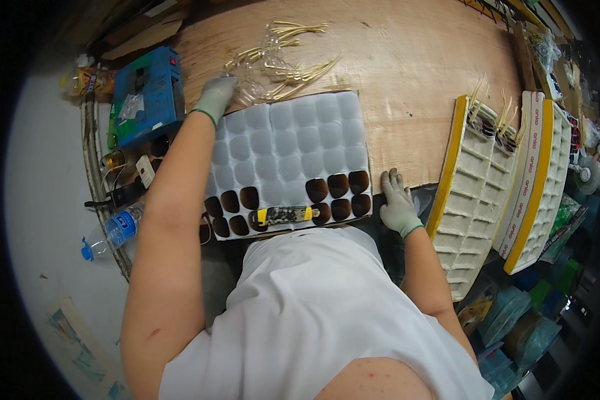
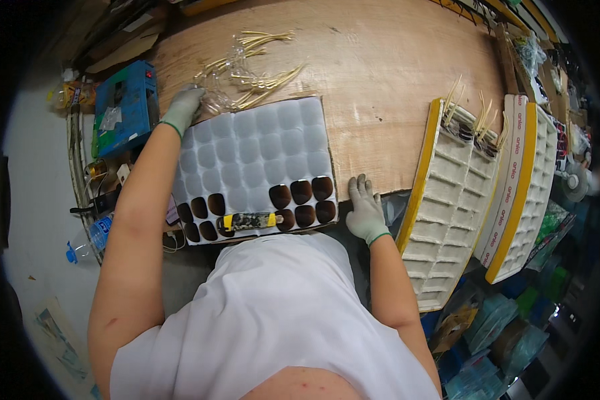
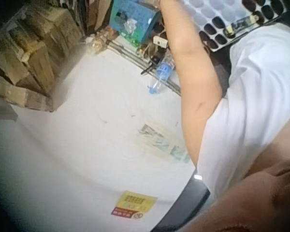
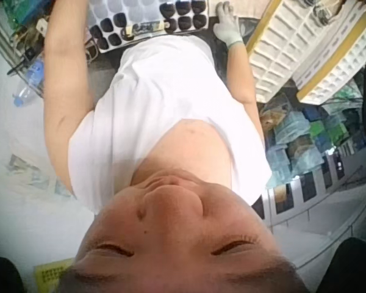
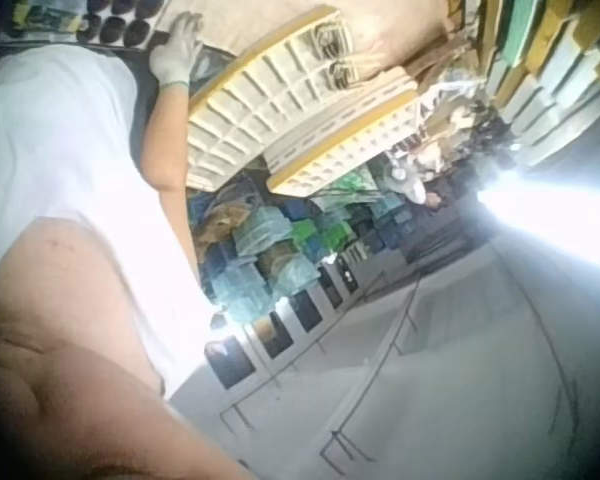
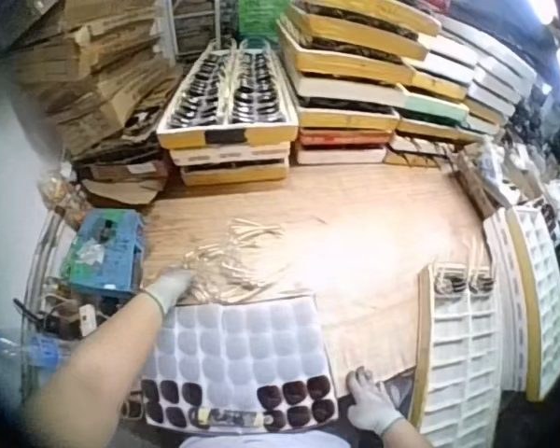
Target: The person picks up dark lenses and clear frames from trays on a cluttered workbench, fits each lens into a frame, and places the assembled sunglasses into a compartmentalized tray. The process repeats for multiple units.
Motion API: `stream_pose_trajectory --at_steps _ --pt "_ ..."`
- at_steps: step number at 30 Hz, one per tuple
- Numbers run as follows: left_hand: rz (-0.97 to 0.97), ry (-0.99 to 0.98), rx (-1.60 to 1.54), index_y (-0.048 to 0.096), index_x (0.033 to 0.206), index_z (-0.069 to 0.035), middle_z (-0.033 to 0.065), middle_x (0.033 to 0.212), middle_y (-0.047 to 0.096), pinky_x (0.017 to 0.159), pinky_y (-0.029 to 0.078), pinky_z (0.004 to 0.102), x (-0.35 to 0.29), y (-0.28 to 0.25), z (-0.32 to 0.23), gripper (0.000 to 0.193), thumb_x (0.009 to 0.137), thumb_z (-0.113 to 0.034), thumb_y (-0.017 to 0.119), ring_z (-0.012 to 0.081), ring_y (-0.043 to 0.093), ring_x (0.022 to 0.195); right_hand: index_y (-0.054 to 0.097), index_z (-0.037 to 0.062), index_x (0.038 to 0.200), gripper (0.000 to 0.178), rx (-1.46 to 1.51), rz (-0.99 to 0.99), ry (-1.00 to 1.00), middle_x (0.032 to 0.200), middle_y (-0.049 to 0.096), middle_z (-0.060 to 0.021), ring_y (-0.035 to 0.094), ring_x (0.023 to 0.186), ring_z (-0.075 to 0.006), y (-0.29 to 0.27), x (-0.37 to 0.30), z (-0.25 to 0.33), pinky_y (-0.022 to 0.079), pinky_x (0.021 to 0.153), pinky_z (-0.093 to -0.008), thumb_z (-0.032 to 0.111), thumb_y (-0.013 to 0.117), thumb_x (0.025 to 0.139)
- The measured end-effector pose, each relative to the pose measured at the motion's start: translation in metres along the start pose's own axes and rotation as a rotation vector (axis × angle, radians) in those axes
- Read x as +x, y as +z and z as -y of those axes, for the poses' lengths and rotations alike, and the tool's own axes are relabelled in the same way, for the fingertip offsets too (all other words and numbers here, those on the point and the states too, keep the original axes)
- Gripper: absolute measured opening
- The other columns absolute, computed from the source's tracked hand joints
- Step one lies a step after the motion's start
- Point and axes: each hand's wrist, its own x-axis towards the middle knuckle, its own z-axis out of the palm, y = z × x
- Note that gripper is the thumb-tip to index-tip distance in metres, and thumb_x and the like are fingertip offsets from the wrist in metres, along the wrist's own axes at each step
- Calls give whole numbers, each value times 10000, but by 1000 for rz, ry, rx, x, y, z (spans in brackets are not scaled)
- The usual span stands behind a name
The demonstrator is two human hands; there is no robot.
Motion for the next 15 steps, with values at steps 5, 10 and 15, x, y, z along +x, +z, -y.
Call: stream_pose_trajectory --at_steps 5,10,15 --pt "-434 154 -140 600 1239 26 130 1116 680 742 530 301 -48 -24 -24 408 908 -184 712 170 653 877 512 24 1396 580 53 -177 -123 1447 481 -245 454 1361 -378 -22 -7 1 343 1151 -537 89 542 820" --pt "-260 373 -270 599 1238 2 92 1101 691 795 528 295 -148 -68 -29 349 936 -140 697 155 649 908 703 42 998 226 211 -548 -408 887 700 -157 660 886 -378 -49 -24 69 504 834 -489 125 656 793" --pt "62 650 -72 650 1207 -16 67 1037 719 841 530 299 -293 -69 42 289 949 -142 680 123 660 936 719 64 976 328 -234 -374 -412 957 681 -124 656 984 -296 -25 -24 148 471 862 -451 366 702 850"
